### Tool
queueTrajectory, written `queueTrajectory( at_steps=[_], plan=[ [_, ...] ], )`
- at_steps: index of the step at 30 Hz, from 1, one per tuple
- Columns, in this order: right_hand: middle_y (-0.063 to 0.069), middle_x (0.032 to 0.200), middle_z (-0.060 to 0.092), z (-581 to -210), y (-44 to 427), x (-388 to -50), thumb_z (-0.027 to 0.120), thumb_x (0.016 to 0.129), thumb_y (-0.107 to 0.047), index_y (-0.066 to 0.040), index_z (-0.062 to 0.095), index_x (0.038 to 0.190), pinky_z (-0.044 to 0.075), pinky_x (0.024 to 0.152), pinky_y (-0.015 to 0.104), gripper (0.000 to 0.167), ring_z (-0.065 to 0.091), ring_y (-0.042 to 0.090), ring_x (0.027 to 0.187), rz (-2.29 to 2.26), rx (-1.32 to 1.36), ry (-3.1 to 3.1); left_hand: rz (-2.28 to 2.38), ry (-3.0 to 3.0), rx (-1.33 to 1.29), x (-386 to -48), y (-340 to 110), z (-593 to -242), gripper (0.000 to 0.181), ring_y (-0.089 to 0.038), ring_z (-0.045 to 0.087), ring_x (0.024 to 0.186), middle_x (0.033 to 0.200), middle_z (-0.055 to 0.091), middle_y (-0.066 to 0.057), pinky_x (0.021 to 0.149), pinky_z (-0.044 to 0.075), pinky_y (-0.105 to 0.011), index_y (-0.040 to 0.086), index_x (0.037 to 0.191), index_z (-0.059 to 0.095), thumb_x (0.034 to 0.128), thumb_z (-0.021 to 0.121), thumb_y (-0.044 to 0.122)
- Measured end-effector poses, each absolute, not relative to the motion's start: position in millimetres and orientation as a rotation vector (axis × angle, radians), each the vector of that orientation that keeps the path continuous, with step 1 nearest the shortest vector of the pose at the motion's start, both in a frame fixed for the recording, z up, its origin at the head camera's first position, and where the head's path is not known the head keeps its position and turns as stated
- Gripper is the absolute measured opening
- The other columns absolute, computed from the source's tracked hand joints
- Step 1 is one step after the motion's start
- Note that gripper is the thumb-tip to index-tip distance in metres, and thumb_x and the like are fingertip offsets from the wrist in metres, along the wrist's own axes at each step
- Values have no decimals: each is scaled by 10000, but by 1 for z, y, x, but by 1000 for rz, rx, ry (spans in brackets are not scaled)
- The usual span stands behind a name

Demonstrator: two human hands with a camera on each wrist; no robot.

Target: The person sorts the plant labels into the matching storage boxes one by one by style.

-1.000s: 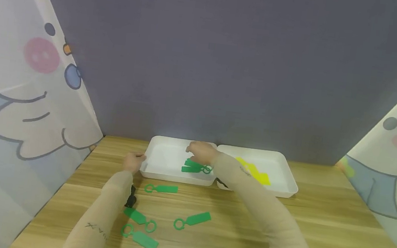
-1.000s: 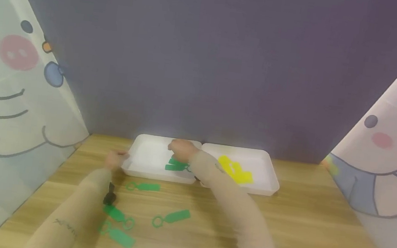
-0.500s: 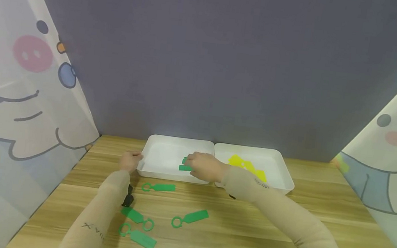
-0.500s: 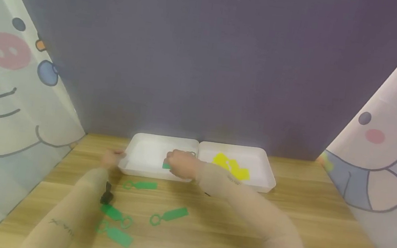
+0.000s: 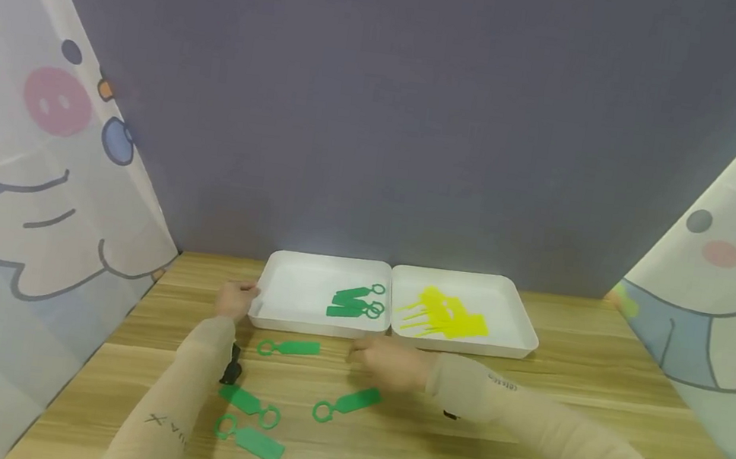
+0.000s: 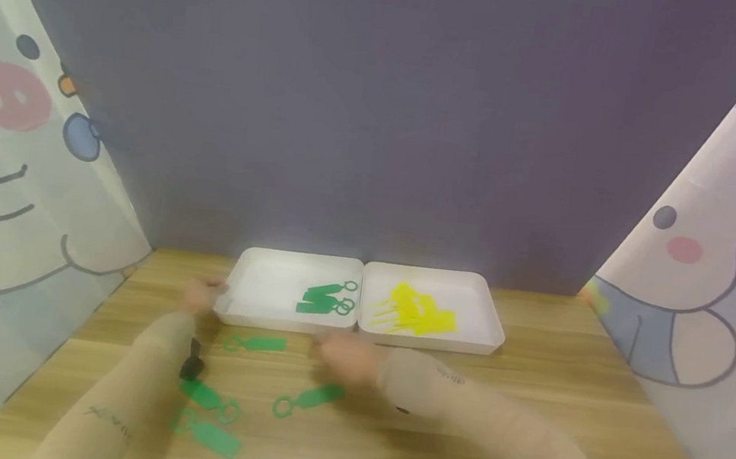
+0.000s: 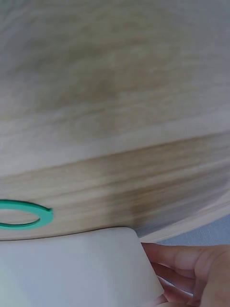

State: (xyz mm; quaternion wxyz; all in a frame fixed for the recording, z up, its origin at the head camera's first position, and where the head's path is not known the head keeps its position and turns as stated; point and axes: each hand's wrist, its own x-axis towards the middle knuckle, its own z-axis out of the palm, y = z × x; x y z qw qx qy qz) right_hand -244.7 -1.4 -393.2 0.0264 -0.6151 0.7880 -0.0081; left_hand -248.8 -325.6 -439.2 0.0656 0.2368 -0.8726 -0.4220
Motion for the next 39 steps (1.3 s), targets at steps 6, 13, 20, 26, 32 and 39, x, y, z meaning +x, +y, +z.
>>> queueTrajectory(
  at_steps=[6, 13, 20, 26, 32, 39],
  plan=[
    [28, 1210, 552, -414, 3, -237, 749, 732, -353, -136, 619, 1134, 451, 936, 243, 475, 546, 152, 1086, -1, -1798, 2422, -1280, -2617, 738, -244, -318, -437, 363, -402, 458, 1190, 1276, 501, -262, 985, 393, -477, -59, 1205, 550, 926, 475, 160],
    [-3, 1148, 576, -426, 3, -234, 743, 742, -328, -173, 650, 1051, 442, 905, 191, 358, 540, 93, 1023, -50, -1868, 2347, -1282, -2609, 728, -245, -320, -440, 366, -398, 464, 1187, 1274, 508, -254, 985, 396, -474, -53, 1213, 547, 927, 473, 164],
    [-38, 1153, 602, -432, -1, -233, 709, 779, -312, -153, 624, 1141, 433, 916, 180, 404, 540, 81, 1046, -59, -1898, 2329, -1289, -2610, 722, -245, -319, -439, 371, -401, 455, 1195, 1281, 502, -253, 984, 398, -477, -52, 1221, 541, 927, 473, 164],
    [-43, 1076, 597, -430, -1, -229, 709, 775, -278, -151, 680, 1056, 427, 843, 134, 309, 518, 56, 952, -62, -1925, 2334, -1285, -2611, 727, -245, -320, -440, 369, -397, 460, 1194, 1273, 512, -247, 986, 401, -471, -51, 1216, 545, 927, 476, 167],
    [-66, 993, 594, -431, 1, -222, 699, 787, -240, -145, 691, 1048, 407, 842, 128, 278, 505, 43, 914, -100, -1895, 2390, -1286, -2610, 716, -248, -322, -440, 370, -393, 457, 1200, 1268, 521, -239, 998, 391, -469, -42, 1218, 547, 928, 477, 176],
    [-83, 868, 568, -438, 3, -221, 705, 785, -211, -153, 703, 1013, 397, 743, 73, 235, 480, 7, 796, -132, -1990, 2408, -1281, -2607, 710, -249, -326, -440, 370, -395, 447, 1208, 1270, 520, -237, 1000, 387, -473, -41, 1226, 543, 930, 478, 173]
  ],
)
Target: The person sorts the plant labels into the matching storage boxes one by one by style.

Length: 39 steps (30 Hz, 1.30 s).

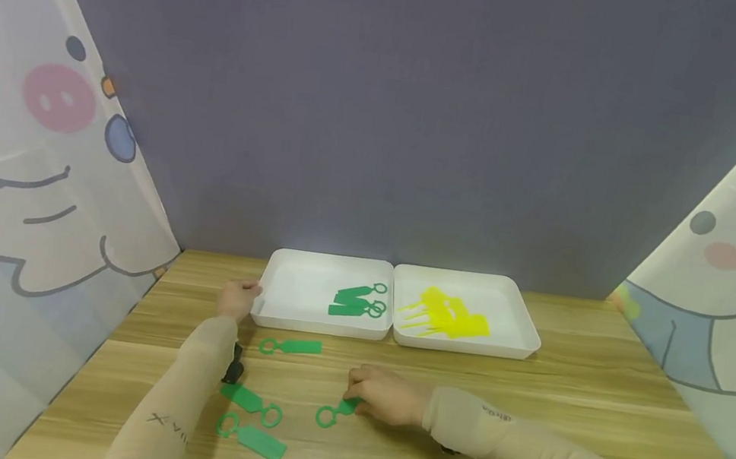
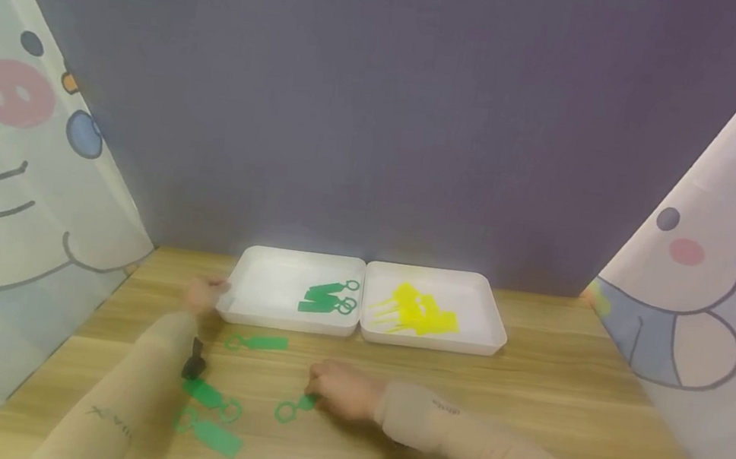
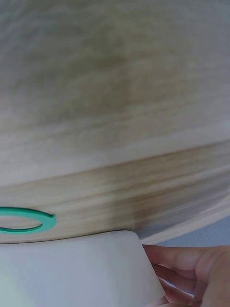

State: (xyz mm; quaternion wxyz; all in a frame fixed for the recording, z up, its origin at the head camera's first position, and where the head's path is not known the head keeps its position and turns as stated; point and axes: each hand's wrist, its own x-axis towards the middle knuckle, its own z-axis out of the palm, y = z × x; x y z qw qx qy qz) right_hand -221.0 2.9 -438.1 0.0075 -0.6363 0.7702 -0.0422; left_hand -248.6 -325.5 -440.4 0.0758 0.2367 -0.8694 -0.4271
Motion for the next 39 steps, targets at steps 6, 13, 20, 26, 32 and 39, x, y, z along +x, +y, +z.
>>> queueTrajectory(
  at_steps=[6, 13, 20, 26, 32, 39],
  plan=[
    [-91, 860, 575, -439, 3, -223, 704, 784, -201, -149, 706, 1000, 386, 729, 50, 222, 476, -11, 788, -151, -2006, 2382, -1270, -2610, 704, -245, -321, -434, 370, -396, 451, 1206, 1271, 516, -241, 997, 392, -473, -50, 1226, 538, 932, 476, 167],
    [-98, 810, 584, -430, -1, -227, 705, 780, -205, -162, 718, 929, 365, 698, 24, 156, 478, -36, 742, -76, -2090, 2251, -1274, -2622, 711, -241, -318, -430, 374, -403, 453, 1199, 1282, 504, -246, 988, 401, -473, -49, 1237, 527, 940, 466, 170],
    [-110, 794, 569, -427, -1, -228, 714, 788, -227, -185, 719, 920, 356, 673, 15, 138, 454, -55, 722, -36, -2070, 2230, -1297, -2627, 727, -241, -320, -432, 378, -405, 427, 1222, 1302, 490, -239, 983, 406, -478, -34, 1252, 520, 944, 447, 173],
    [-124, 814, 560, -430, 1, -230, 714, 788, -235, -196, 710, 919, 372, 706, 17, 137, 471, -60, 749, -37, -2092, 2224, -1270, -2634, 718, -241, -319, -430, 375, -402, 439, 1212, 1298, 493, -240, 972, 414, -477, -37, 1243, 528, 942, 453, 172],
    [-115, 803, 558, -426, 3, -228, 716, 785, -246, -181, 706, 917, 364, 691, 21, 148, 468, -52, 733, -5, -2136, 2214, -1278, -2620, 744, -243, -319, -431, 374, -394, 454, 1201, 1296, 499, -234, 964, 423, -467, -27, 1241, 534, 940, 458, 181],
    [-101, 821, 565, -421, 4, -231, 712, 786, -229, -171, 706, 917, 373, 692, 20, 143, 462, -51, 740, -40, -2053, 2203, -1323, -2623, 744, -243, -320, -432, 374, -396, 463, 1195, 1307, 491, -234, 962, 434, -462, -25, 1248, 525, 949, 454, 188]
  ],
)
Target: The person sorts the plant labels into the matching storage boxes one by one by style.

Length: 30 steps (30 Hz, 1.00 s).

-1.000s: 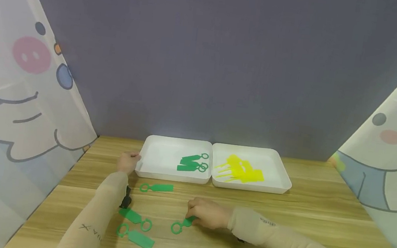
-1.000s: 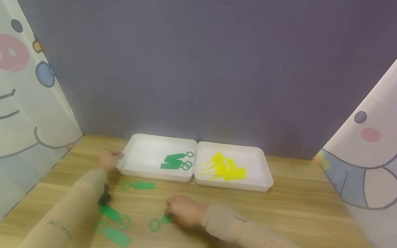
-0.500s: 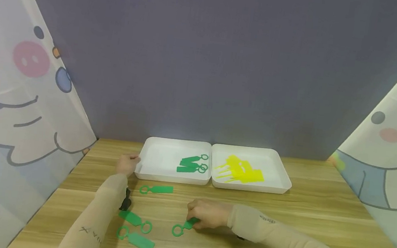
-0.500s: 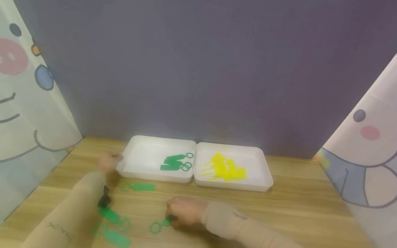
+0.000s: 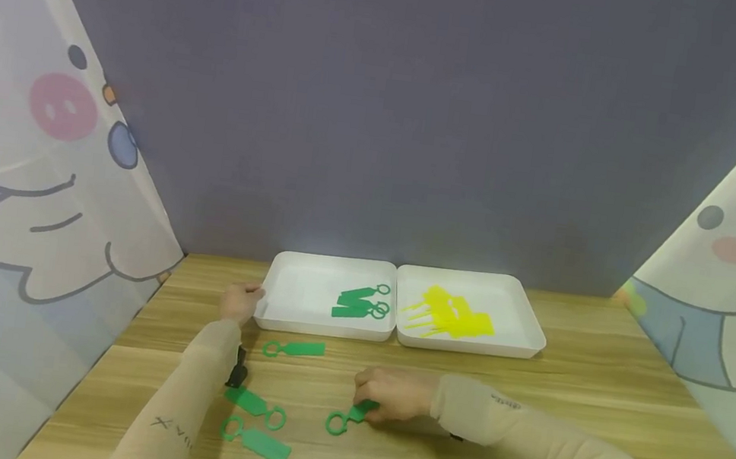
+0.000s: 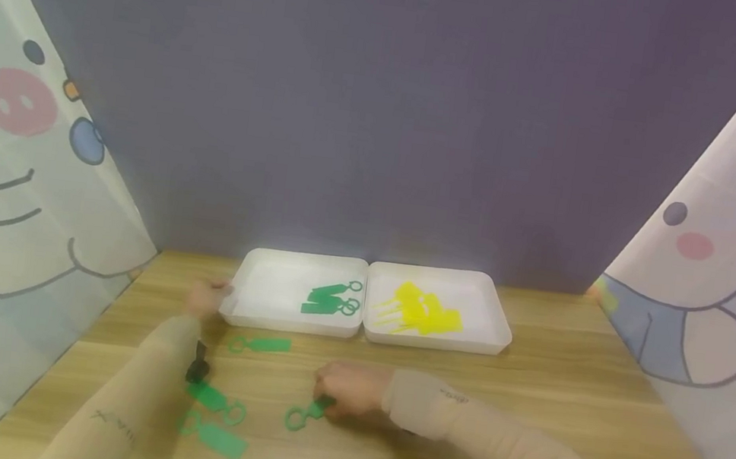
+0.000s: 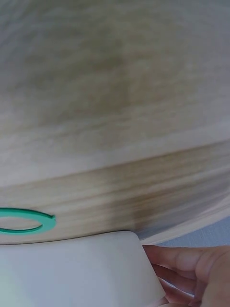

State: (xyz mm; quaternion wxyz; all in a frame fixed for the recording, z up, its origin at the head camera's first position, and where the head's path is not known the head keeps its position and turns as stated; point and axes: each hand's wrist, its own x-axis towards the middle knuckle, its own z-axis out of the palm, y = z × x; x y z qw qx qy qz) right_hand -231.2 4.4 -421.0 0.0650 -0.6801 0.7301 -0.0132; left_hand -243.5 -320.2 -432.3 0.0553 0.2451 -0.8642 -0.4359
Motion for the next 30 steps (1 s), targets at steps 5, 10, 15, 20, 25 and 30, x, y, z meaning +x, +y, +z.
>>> queueTrajectory(
  at_steps=[5, 10, 15, 20, 25, 30],
  plan=[
    [-100, 841, 559, -415, 5, -238, 704, 792, -200, -177, 701, 935, 391, 702, 38, 145, 470, -41, 761, -85, -1952, 2237, -1327, -2611, 741, -242, -319, -432, 368, -393, 454, 1206, 1302, 495, -234, 973, 424, -464, -27, 1238, 534, 945, 461, 183],
    [-88, 837, 572, -407, 6, -245, 701, 794, -190, -176, 706, 928, 403, 686, 48, 134, 501, -13, 757, -108, -1926, 2250, -1310, -2614, 732, -245, -321, -435, 370, -382, 455, 1210, 1286, 520, -214, 971, 421, -467, -12, 1229, 552, 937, 471, 201],
    [-59, 882, 607, -397, 6, -254, 701, 800, -194, -148, 705, 941, 437, 688, 69, 148, 541, 12, 768, -162, -1891, 2280, -1328, -2608, 745, -246, -324, -440, 368, -379, 470, 1193, 1295, 514, -210, 954, 431, -470, 1, 1233, 553, 933, 473, 199],
    [-22, 893, 619, -389, 2, -268, 693, 808, -167, -92, 696, 994, 462, 705, 109, 201, 569, 86, 790, -283, -1851, 2350, -1322, -2604, 731, -248, -325, -442, 363, -380, 483, 1178, 1292, 511, -223, 946, 440, -463, -10, 1225, 554, 933, 475, 191],
    [-26, 908, 616, -384, -3, -281, 680, 821, -181, -81, 687, 1030, 479, 712, 156, 232, 553, 89, 797, -371, -1796, 2464, -1314, -2604, 732, -247, -324, -440, 373, -385, 470, 1190, 1291, 510, -225, 955, 431, -467, -18, 1232, 544, 933, 469, 191],
    [4, 939, 631, -382, -8, -297, 677, 822, -164, -60, 684, 1031, 502, 747, 213, 233, 574, 120, 838, -411, -1717, 2555, -1329, -2600, 734, -245, -321, -437, 370, -385, 464, 1197, 1299, 503, -224, 957, 434, -463, -18, 1241, 536, 941, 465, 187]
  ],
)
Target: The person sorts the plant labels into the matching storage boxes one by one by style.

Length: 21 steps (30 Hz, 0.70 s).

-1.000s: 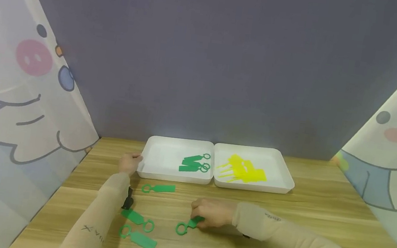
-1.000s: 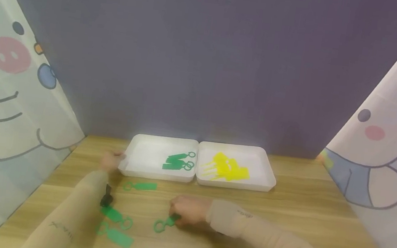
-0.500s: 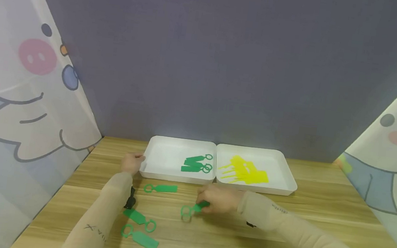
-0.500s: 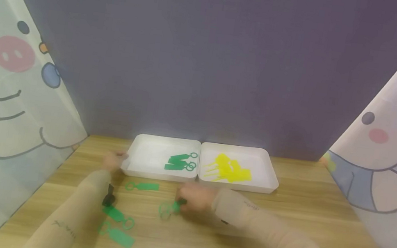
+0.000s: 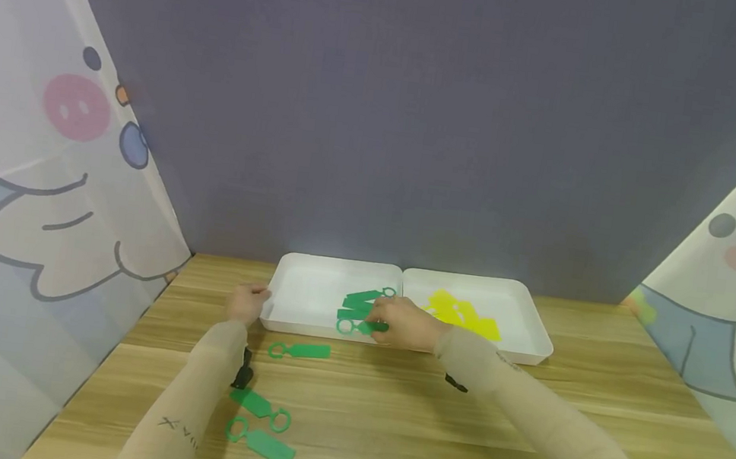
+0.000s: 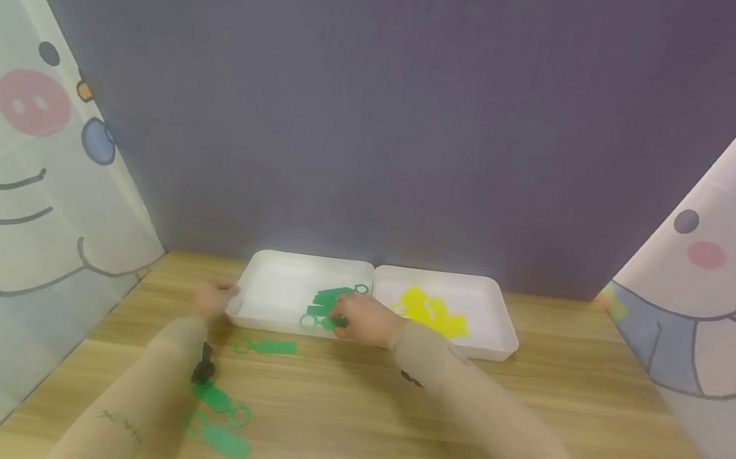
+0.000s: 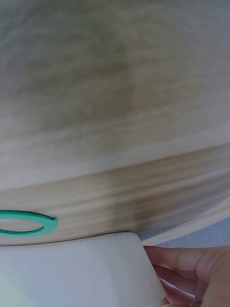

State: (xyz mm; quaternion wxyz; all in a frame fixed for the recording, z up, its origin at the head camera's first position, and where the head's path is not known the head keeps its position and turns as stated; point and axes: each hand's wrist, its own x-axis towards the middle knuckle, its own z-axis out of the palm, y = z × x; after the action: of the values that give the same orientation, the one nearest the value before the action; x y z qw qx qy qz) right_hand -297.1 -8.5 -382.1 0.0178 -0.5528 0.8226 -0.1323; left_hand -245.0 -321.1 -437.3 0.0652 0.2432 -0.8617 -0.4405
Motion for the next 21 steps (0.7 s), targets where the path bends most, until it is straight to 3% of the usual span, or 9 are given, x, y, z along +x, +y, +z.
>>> queueTrajectory(
  at_steps=[12, 16, 21],
  plan=[
    [51, 910, 654, -380, -23, -332, 690, 795, -108, -36, 703, 964, 516, 776, 305, 184, 608, 169, 840, -368, -1571, 2614, -1302, -2605, 738, -243, -316, -429, 365, -386, 490, 1165, 1295, 501, -236, 930, 452, -459, -22, 1241, 534, 943, 462, 176],
    [58, 976, 661, -388, -30, -339, 693, 800, -118, -45, 696, 992, 506, 839, 316, 205, 617, 179, 904, -284, -1489, 2598, -1288, -2610, 736, -242, -317, -430, 367, -389, 489, 1166, 1289, 507, -233, 934, 448, -463, -22, 1243, 532, 944, 463, 178],
    [5, 959, 662, -400, -41, -339, 702, 803, -146, -80, 702, 979, 491, 827, 274, 189, 592, 129, 878, -130, -1422, 2606, -1276, -2627, 740, -241, -317, -431, 370, -395, 474, 1181, 1298, 500, -228, 943, 437, -475, -11, 1248, 532, 943, 467, 188]
  ],
)
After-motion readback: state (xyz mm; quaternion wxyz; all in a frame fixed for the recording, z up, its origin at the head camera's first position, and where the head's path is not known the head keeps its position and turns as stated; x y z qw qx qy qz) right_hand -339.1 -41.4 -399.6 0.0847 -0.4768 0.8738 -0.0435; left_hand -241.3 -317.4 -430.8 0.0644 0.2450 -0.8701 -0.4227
